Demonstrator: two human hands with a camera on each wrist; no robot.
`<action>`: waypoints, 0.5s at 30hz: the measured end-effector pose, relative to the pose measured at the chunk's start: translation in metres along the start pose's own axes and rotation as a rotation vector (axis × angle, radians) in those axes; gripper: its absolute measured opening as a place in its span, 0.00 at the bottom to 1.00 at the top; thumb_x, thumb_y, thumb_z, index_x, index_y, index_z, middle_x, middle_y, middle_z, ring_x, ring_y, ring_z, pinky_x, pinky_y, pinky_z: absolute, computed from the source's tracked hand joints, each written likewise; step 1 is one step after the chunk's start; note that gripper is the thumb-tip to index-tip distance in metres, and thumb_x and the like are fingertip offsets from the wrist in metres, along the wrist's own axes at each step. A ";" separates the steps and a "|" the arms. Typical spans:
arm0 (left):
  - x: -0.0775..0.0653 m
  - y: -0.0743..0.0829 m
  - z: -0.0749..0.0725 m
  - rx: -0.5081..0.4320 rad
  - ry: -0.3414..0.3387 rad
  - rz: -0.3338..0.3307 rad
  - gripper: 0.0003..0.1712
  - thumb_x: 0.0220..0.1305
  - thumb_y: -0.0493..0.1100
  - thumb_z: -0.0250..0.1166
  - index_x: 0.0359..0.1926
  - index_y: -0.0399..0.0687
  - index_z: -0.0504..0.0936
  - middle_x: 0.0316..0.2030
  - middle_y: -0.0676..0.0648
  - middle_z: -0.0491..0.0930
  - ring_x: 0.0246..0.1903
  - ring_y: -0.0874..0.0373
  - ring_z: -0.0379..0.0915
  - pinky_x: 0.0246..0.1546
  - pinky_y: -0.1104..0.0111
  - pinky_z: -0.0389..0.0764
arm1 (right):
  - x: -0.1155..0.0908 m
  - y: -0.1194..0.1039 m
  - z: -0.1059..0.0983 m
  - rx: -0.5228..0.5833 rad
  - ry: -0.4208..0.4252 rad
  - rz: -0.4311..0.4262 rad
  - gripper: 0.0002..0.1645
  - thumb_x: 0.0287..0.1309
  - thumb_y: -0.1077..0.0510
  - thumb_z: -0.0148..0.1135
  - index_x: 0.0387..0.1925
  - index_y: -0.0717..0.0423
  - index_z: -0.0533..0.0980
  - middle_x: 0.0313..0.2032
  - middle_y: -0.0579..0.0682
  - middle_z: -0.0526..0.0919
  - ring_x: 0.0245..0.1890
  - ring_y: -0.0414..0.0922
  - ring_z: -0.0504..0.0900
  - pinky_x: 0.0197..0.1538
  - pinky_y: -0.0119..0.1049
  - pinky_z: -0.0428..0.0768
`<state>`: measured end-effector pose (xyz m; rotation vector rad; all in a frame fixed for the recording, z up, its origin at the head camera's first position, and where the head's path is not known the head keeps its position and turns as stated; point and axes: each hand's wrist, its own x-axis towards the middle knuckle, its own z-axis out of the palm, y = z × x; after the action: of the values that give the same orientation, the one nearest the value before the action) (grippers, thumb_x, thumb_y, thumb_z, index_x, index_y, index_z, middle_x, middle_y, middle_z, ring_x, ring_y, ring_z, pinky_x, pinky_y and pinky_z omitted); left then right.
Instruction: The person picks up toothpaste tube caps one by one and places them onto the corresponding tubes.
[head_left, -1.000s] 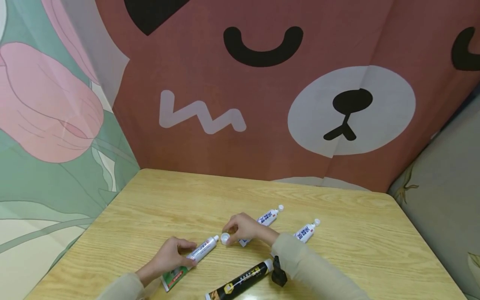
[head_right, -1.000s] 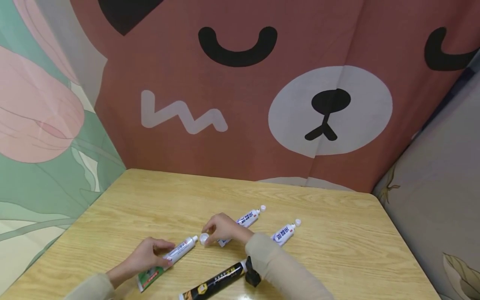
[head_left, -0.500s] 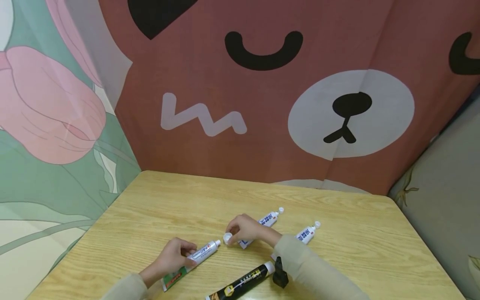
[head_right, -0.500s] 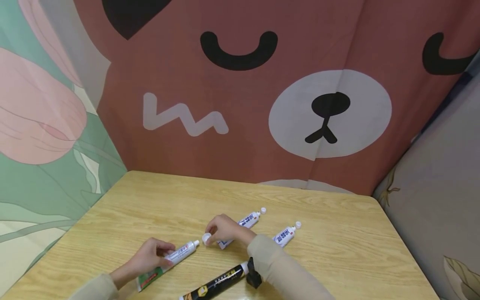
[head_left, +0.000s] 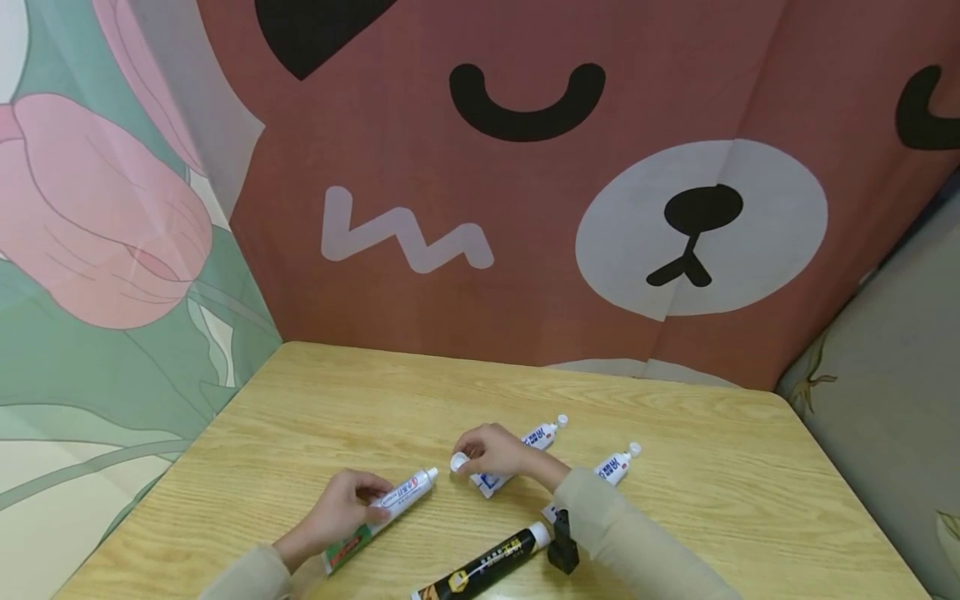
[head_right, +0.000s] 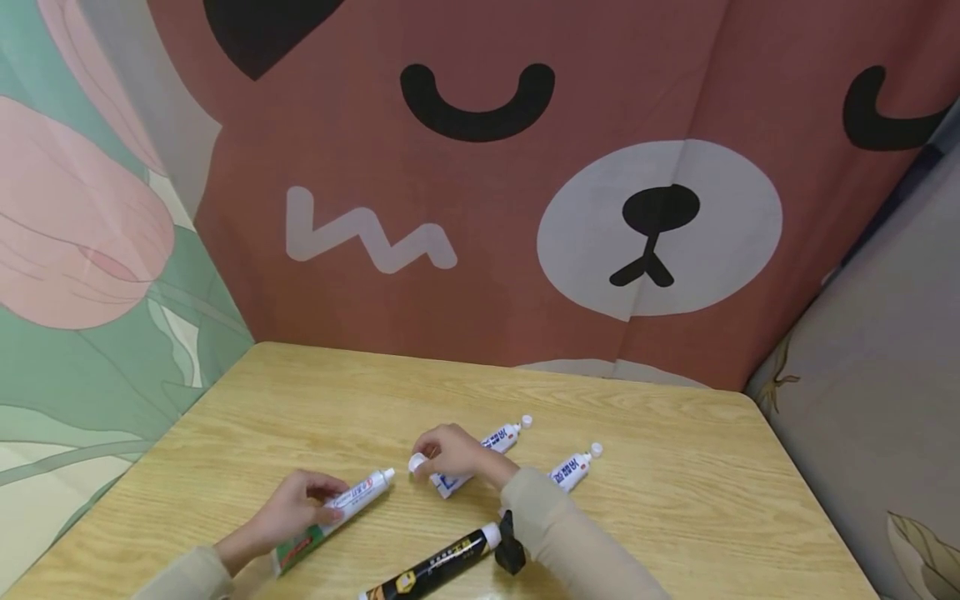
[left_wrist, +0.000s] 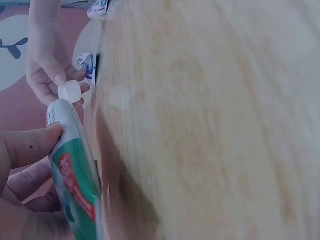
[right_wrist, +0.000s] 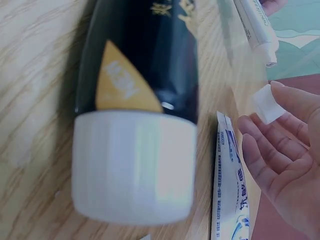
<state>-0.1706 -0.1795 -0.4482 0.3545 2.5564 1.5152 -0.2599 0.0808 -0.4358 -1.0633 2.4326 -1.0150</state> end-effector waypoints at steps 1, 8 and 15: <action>0.000 0.001 0.000 0.001 0.009 0.000 0.17 0.43 0.30 0.69 0.38 0.30 0.79 0.34 0.44 0.80 0.33 0.55 0.73 0.33 0.71 0.75 | 0.000 0.001 0.000 0.006 0.002 -0.006 0.13 0.52 0.58 0.64 0.41 0.59 0.79 0.35 0.48 0.81 0.34 0.38 0.78 0.39 0.29 0.75; 0.001 0.007 0.001 -0.003 0.079 0.008 0.15 0.42 0.31 0.70 0.36 0.33 0.81 0.31 0.45 0.81 0.31 0.55 0.74 0.33 0.67 0.75 | -0.002 0.002 -0.003 0.082 0.053 -0.008 0.17 0.55 0.59 0.62 0.45 0.64 0.76 0.39 0.53 0.81 0.38 0.44 0.78 0.39 0.30 0.75; 0.000 0.015 0.000 -0.053 0.145 0.015 0.15 0.40 0.29 0.70 0.35 0.29 0.81 0.31 0.39 0.81 0.30 0.54 0.76 0.30 0.70 0.77 | -0.004 0.003 -0.002 0.268 0.134 0.004 0.11 0.52 0.64 0.63 0.37 0.68 0.76 0.29 0.53 0.80 0.27 0.37 0.75 0.31 0.29 0.75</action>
<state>-0.1687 -0.1725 -0.4354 0.2677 2.6207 1.6685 -0.2599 0.0860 -0.4367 -0.9254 2.3107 -1.4047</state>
